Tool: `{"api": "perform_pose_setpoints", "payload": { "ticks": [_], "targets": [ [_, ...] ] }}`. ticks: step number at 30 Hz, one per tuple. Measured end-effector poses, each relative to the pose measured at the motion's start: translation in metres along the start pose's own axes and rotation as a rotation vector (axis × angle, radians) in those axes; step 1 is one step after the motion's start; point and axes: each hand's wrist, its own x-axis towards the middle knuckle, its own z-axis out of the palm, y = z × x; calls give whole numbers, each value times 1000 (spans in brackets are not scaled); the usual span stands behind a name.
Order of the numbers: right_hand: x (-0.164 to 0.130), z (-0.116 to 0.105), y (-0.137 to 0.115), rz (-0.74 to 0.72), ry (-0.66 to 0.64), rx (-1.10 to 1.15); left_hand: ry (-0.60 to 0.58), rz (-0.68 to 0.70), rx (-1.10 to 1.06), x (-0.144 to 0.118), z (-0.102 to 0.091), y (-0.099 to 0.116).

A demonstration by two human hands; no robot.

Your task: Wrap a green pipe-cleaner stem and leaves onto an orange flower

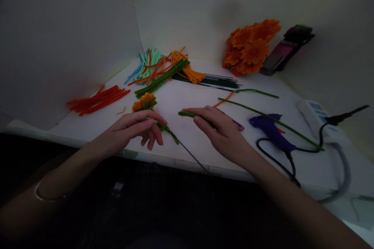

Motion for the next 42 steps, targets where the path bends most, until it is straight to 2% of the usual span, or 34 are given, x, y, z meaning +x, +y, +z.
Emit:
{"api": "perform_pose_setpoints", "payload": {
  "ticks": [4,10,16,20,24,26,29,30,33,36,39,42],
  "targets": [
    [-17,2,-11,72,-33,120,-2,106,-27,-2,7,-2],
    [-34,9,-17,106,104,191,8,163,-83,-7,18,-2],
    [-37,12,-24,24,17,87,72,240,-20,-10,30,-6],
    [-36,14,-26,32,-46,110,117,328,90,-9,35,-8],
    [-37,14,-25,55,-47,138,181,340,118,-8,37,-11],
    [-40,13,-25,83,30,212,190,332,110,-8,37,-12],
    [-46,13,-26,160,127,511,187,338,91,-7,35,-15],
    [-47,14,-27,189,98,635,183,342,87,-7,35,-16],
    [-49,19,-26,303,-143,946,97,342,118,-5,31,-17],
    [-44,27,-23,453,-321,1182,-28,447,174,-2,26,-20],
    [-41,33,-20,522,-405,1325,-18,621,209,1,22,-25],
    [-43,36,-18,530,-520,1395,34,689,224,4,19,-29]
  ]
}}
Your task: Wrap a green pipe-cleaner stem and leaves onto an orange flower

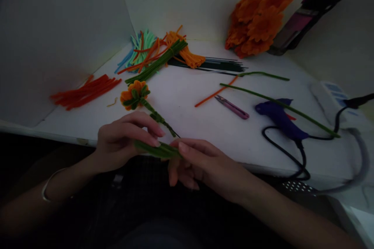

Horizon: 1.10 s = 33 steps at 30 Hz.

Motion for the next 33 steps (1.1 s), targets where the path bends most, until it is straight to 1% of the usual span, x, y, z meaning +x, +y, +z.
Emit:
{"api": "perform_pose_setpoints", "payload": {
  "ticks": [3,8,10,15,24,30,33],
  "targets": [
    [-1,-2,5,52,-51,124,-10,23,-29,1,0,-1],
    [2,-1,11,94,-84,319,-156,-11,-201,2,0,0],
    [2,2,13,90,-106,373,-185,-13,-253,2,0,-1],
    [-3,8,15,66,-84,469,-218,10,-319,-1,0,-6],
    [-1,11,21,22,-110,541,-208,19,-345,-1,1,-6],
    [4,15,30,-10,-124,688,-168,-9,-367,-6,5,-10],
    [6,15,32,-40,-112,696,-156,-40,-370,-7,6,-11]
  ]
}}
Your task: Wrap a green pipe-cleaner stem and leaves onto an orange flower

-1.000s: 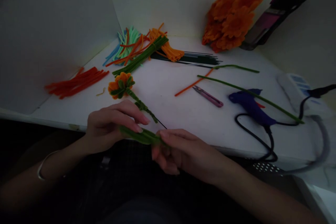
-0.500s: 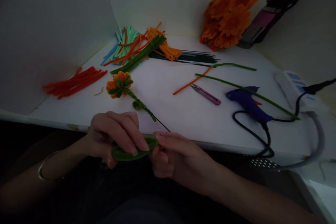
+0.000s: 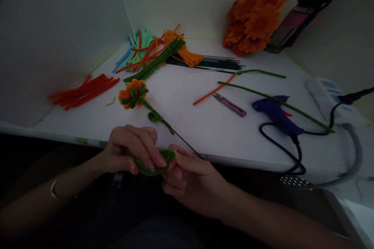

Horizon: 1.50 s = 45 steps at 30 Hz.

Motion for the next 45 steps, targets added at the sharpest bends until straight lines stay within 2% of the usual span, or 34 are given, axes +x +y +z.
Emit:
{"api": "perform_pose_setpoints", "payload": {
  "ticks": [4,8,10,14,18,25,29,33,36,39,45],
  "targets": [
    [2,-3,-4,38,26,-104,19,-31,-12,1,-4,1],
    [5,-3,-8,-45,48,-305,-20,-81,-46,2,-9,2],
    [6,-3,-9,-60,60,-331,-52,-113,-55,2,-10,2],
    [7,-6,-7,-28,71,-261,-2,-162,-158,0,-5,-1],
    [7,-5,-2,-64,102,-120,25,-195,-273,-1,3,-4],
    [6,-1,5,-161,134,94,89,-115,-232,-3,9,-15],
    [8,-1,9,-183,152,190,124,-138,-221,-5,13,-18],
    [9,-1,7,-163,161,153,230,-228,-340,-7,18,-14],
    [9,-1,4,-145,127,43,316,-241,-393,-6,19,-11],
    [9,0,2,-148,135,-30,303,-252,-386,-6,19,-11],
    [11,0,6,-123,120,45,305,-277,-352,-13,23,-21]
  ]
}}
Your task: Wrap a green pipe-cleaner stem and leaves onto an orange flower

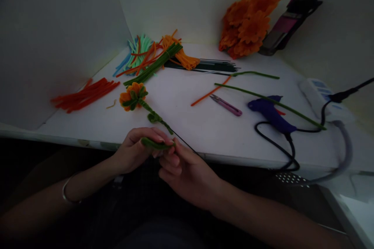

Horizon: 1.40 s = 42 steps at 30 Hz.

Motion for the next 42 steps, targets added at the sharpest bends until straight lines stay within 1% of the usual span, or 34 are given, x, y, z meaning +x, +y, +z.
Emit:
{"api": "perform_pose_setpoints", "payload": {
  "ticks": [4,6,10,14,16,17,20,22,24,26,30,33,36,39,42],
  "targets": [
    [0,-2,2,9,3,29,46,-40,-37,0,4,0],
    [0,-1,2,1,6,27,49,-45,-38,1,7,3],
    [0,2,4,12,-7,-52,19,-24,0,2,11,6],
    [0,2,1,-8,8,-145,64,-52,-37,3,8,10],
    [-3,2,-4,-109,32,-311,89,-37,-49,4,7,13],
    [-5,2,-8,-193,49,-457,99,-28,-36,5,7,15],
    [-11,3,-21,-468,107,-1011,147,-19,41,7,9,21],
    [-14,4,-28,-575,127,-1276,213,-24,81,7,13,24],
    [-15,4,-31,-621,125,-1422,283,-39,109,7,16,25],
    [-14,3,-31,-633,115,-1514,333,-72,138,6,19,27],
    [-13,3,-31,-613,125,-1643,360,-131,223,7,19,28],
    [-12,5,-33,-675,178,-1750,346,-141,382,7,16,29],
    [-12,6,-35,-734,224,-1882,261,-145,601,5,16,32],
    [-12,7,-35,-682,202,-1989,176,-127,797,3,18,35],
    [-11,8,-34,-641,195,-2029,109,-99,929,2,20,36]
  ]
}}
